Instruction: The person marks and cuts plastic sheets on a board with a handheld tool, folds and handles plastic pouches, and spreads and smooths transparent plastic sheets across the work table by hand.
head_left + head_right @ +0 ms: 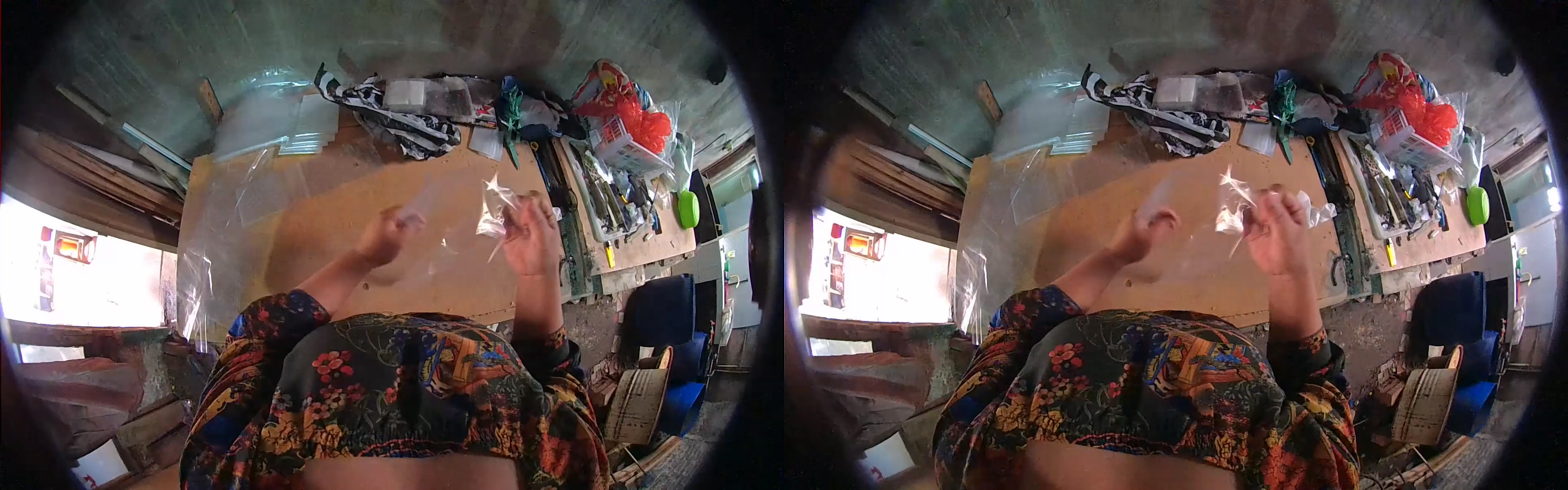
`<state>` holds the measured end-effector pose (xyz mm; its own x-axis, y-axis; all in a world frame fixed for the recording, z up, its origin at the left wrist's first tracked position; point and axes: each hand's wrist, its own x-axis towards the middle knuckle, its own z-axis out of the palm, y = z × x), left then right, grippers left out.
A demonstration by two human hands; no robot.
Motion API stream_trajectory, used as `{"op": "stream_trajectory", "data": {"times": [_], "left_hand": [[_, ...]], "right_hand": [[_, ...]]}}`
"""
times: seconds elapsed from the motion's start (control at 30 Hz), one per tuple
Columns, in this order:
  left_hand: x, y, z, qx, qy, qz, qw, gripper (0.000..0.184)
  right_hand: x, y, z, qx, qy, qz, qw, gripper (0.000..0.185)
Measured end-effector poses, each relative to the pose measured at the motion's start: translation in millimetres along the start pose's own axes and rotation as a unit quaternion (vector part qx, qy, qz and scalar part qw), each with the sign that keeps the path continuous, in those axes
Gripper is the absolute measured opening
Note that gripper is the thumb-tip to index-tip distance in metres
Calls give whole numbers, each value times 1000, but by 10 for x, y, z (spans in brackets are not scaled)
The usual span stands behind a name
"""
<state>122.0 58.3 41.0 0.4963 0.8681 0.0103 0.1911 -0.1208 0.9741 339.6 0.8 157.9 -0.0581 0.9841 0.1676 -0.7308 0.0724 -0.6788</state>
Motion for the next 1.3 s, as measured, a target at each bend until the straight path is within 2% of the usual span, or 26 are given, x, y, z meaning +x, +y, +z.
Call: {"op": "stream_trajectory", "data": {"times": [0.03, 0.1, 0.13, 0.17, 0.2, 0.27, 0.3, 0.33, 0.37, 0.4, 0.43, 0.47, 0.53, 0.6, 0.63, 0.7, 0.77, 0.83, 0.9, 0.97, 1.07, 1.13, 1.2, 1.27, 1.3], "left_hand": [[-27, 0, -70, -64, 64, 17, 996, 12], [-109, 101, -352, -110, 105, -133, 979, 10], [-117, 84, -476, 29, 124, -56, 990, 12], [-109, 70, -597, 166, 139, 22, 976, 15], [-101, 157, -736, 166, 141, 17, 976, 15], [-86, 421, -979, 355, 20, -98, 930, 18], [-80, 384, -1019, 354, 20, -102, 929, 18], [-68, 324, -1046, 450, 35, -69, 890, 19], [-66, 258, -1049, 541, 49, -35, 839, 22], [-84, 203, -978, 541, 49, -37, 839, 22], [-112, 147, -838, 562, 124, -34, 817, 21], [-152, 74, -699, 580, 197, -30, 790, 21], [-339, -183, -396, 639, 68, 33, 766, 21], [-471, -216, -128, 549, -15, -22, 835, 32], [-546, -311, -31, 546, -19, -16, 837, 32], [-661, -544, 53, 558, 56, -43, 827, 46], [-721, -548, -21, 557, 18, -48, 829, 53], [-773, -518, -135, 565, -30, -43, 823, 61], [-805, -529, -242, 574, -37, -34, 817, 61], [-813, -534, -348, 585, -52, -27, 809, 61], [-850, -511, -433, 597, -50, -36, 800, 61], [-839, -492, -444, 604, -49, -39, 794, 62], [-831, -474, -431, 597, -63, -51, 798, 64], [-821, -414, -401, 591, -56, -58, 803, 64], [-823, -388, -398, 588, -52, -60, 805, 65]], "right_hand": [[-16, -54, -77, -52, 46, -24, 997, 19], [-31, -55, -328, -202, 98, -57, 973, 18], [-57, -14, -441, -199, 98, -54, 974, 18], [-88, 27, -534, -266, 164, -13, 950, 18], [-124, 92, -632, -331, 227, 30, 916, 18], [-201, 351, -921, -307, 246, 66, 917, 17], [-234, 513, -1099, -337, 284, 104, 892, 20], [-260, 655, -1242, -365, 321, 141, 862, 23], [-293, 782, -1344, -365, 321, 143, 862, 23], [-334, 894, -1424, -479, 320, 160, 801, 26], [-367, 968, -1469, -586, 315, 173, 726, 29], [-396, 1020, -1524, -585, 316, 173, 727, 29], [-451, 1054, -1577, -735, 252, 93, 623, 34], [-482, 1004, -1472, -751, 248, 64, 609, 30], [-493, 977, -1490, -744, 240, 82, 619, 29], [-490, 919, -1457, -738, 236, 97, 625, 30], [-445, 882, -1326, -857, 198, -1, 477, 37], [-358, 942, -1278, -882, 67, -19, 466, 45], [-245, 1015, -1186, -845, -92, -8, 527, 50], [-198, 1174, -1021, -846, -143, 36, 512, 51], [-180, 1320, -1192, -850, -151, -4, 504, 54], [-11, 1299, -1246, -847, -149, 12, 510, 55], [317, 1198, -1363, -866, -87, 127, 476, 55], [724, 1029, -1573, -898, -49, 83, 430, 49], [967, 978, -1753, -887, -31, 87, 452, 47]]}}
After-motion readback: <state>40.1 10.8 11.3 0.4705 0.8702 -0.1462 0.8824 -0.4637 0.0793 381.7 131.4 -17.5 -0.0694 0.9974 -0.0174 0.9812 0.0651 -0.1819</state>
